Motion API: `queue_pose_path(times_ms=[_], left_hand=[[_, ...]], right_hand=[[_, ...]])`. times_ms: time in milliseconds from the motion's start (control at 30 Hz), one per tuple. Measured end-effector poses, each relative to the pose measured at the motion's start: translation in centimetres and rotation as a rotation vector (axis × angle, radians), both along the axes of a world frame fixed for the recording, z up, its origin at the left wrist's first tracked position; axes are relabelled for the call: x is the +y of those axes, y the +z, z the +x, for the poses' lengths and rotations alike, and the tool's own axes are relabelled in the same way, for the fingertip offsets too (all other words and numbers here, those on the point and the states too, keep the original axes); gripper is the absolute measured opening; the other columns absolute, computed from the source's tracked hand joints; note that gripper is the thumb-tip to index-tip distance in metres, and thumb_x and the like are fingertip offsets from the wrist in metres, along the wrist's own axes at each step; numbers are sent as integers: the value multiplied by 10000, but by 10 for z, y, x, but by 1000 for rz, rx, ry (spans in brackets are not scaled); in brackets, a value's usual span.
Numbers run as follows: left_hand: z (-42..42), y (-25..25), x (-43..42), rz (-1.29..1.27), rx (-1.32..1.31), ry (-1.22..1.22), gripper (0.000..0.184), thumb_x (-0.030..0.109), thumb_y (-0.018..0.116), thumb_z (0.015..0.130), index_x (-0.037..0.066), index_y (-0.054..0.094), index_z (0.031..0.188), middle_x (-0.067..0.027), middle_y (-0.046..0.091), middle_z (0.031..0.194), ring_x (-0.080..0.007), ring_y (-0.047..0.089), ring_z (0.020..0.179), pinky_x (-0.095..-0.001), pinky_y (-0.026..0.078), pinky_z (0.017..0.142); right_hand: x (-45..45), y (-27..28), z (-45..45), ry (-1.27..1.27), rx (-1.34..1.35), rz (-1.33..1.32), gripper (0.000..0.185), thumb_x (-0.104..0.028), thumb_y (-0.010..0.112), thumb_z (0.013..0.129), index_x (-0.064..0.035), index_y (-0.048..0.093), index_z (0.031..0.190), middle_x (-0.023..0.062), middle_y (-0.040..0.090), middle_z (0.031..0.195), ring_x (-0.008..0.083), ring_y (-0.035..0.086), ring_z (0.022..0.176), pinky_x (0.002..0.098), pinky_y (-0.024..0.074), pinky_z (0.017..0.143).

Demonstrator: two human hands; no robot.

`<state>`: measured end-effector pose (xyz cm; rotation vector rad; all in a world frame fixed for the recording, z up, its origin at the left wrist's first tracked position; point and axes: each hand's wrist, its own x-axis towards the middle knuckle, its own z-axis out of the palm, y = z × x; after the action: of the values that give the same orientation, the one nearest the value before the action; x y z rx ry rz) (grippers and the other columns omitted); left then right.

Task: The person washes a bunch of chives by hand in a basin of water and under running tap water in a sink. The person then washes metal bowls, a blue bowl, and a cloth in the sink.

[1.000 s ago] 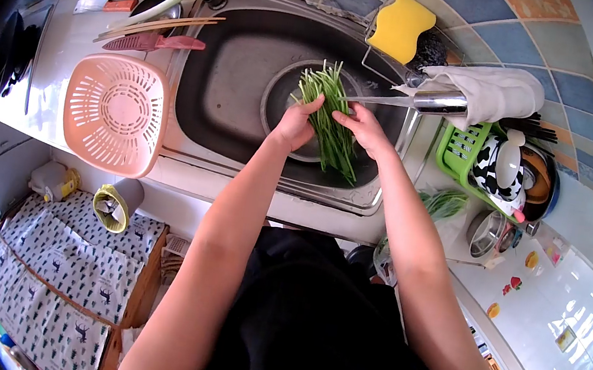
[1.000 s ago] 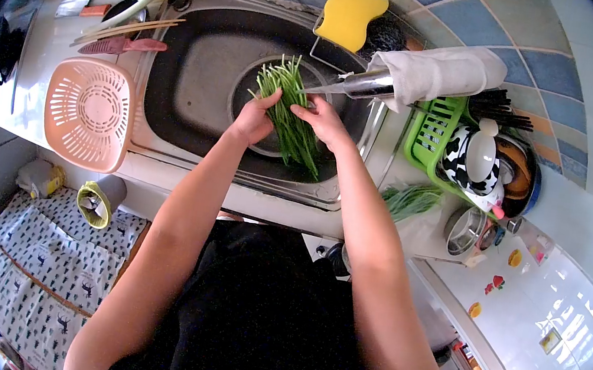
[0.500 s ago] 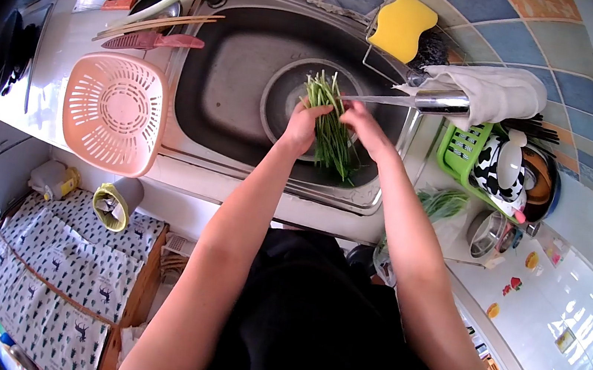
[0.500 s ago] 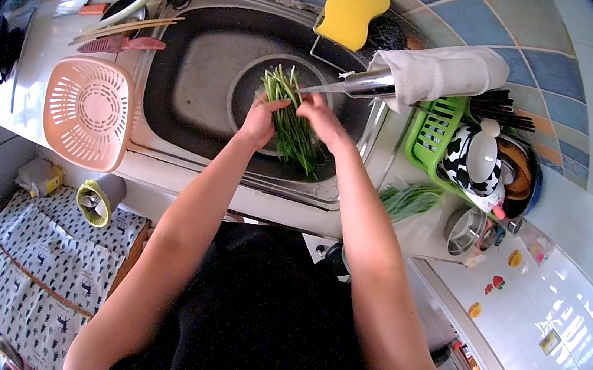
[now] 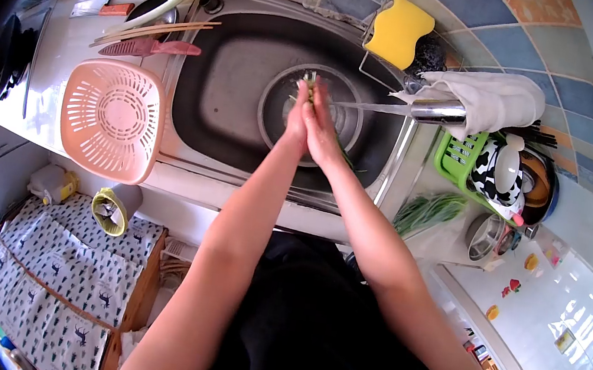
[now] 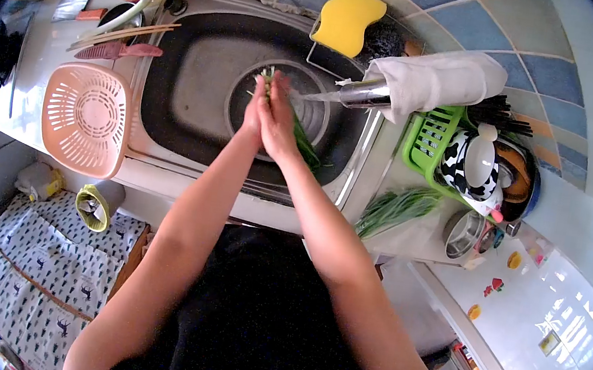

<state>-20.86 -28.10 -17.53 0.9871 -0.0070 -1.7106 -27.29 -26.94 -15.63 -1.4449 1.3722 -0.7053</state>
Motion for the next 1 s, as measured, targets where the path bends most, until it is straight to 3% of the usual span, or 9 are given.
queue_pose_path(times_ms=[100, 167, 267, 367, 433, 733, 833, 900, 1000], left_hand=[[-20, 16, 12, 80, 108, -97, 698, 582, 380, 941, 94, 331, 1437, -84, 366, 1450, -199, 316, 1333, -325, 214, 1106], [-34, 31, 15, 55, 101, -106, 658, 518, 388, 965, 67, 316, 1439, -79, 341, 1467, -187, 294, 1343, -315, 202, 1110], [-39, 21, 8, 98, -67, -152, 692, 539, 415, 948, 38, 334, 1419, -85, 393, 1423, -193, 342, 1305, -314, 224, 1095], [-22, -4, 1, 226, -25, -158, 679, 627, 462, 888, 57, 543, 1249, -79, 578, 1179, -194, 513, 1087, -326, 359, 991], [-6, -17, 3, 214, 73, -13, 650, 655, 479, 864, 81, 609, 1139, -64, 609, 1063, -193, 541, 985, -329, 403, 929], [-42, 12, 15, 38, -96, -126, 734, 567, 415, 935, 30, 333, 1428, -130, 376, 1441, -225, 341, 1326, -321, 221, 1103], [-21, 8, -2, 198, -23, -148, 731, 602, 444, 908, 30, 434, 1362, -126, 481, 1343, -223, 442, 1228, -330, 301, 1052], [-7, -14, -9, 222, 52, -127, 651, 647, 490, 864, 56, 592, 1118, -67, 602, 1026, -171, 543, 917, -332, 426, 868], [1, -31, -16, 393, 16, -126, 698, 657, 481, 861, 44, 571, 1184, -89, 596, 1114, -187, 546, 1000, -340, 412, 916]], right_hand=[[-29, -23, -22, -137, -12, 79, 676, -539, 331, 964, -33, 348, 1412, 194, 339, 1453, 315, 290, 1369, 368, 242, 1106], [-47, 1, -33, -307, -372, 558, 654, -541, 318, 968, -51, 379, 1397, 182, 421, 1397, 300, 384, 1309, 362, 308, 1054], [-32, -31, -45, -212, -208, 418, 649, -557, 297, 970, -61, 403, 1375, 171, 457, 1363, 275, 441, 1247, 355, 355, 1004], [-11, 28, -16, -286, -168, 507, 635, -509, 346, 978, -60, 336, 1427, 118, 351, 1461, 214, 284, 1369, 316, 208, 1112], [7, 14, -3, -98, -1, 94, 677, -560, 269, 970, -48, 344, 1407, 196, 369, 1423, 301, 322, 1341, 370, 249, 1090], [-38, -17, -37, -289, -352, 505, 616, -490, 344, 984, -92, 283, 1450, 127, 292, 1491, 247, 286, 1365, 327, 233, 1098], [-16, -5, -26, -126, -230, 248, 597, -459, 341, 993, -97, 261, 1461, 125, 277, 1499, 245, 271, 1373, 340, 217, 1107], [1, 18, -13, -130, -194, 242, 657, -490, 324, 984, -69, 200, 1473, 141, 227, 1518, 255, 203, 1406, 348, 170, 1130], [10, 8, -6, -14, -71, 145, 778, -579, 317, 947, -17, 176, 1466, 157, 173, 1532, 264, 146, 1424, 364, 126, 1146]])
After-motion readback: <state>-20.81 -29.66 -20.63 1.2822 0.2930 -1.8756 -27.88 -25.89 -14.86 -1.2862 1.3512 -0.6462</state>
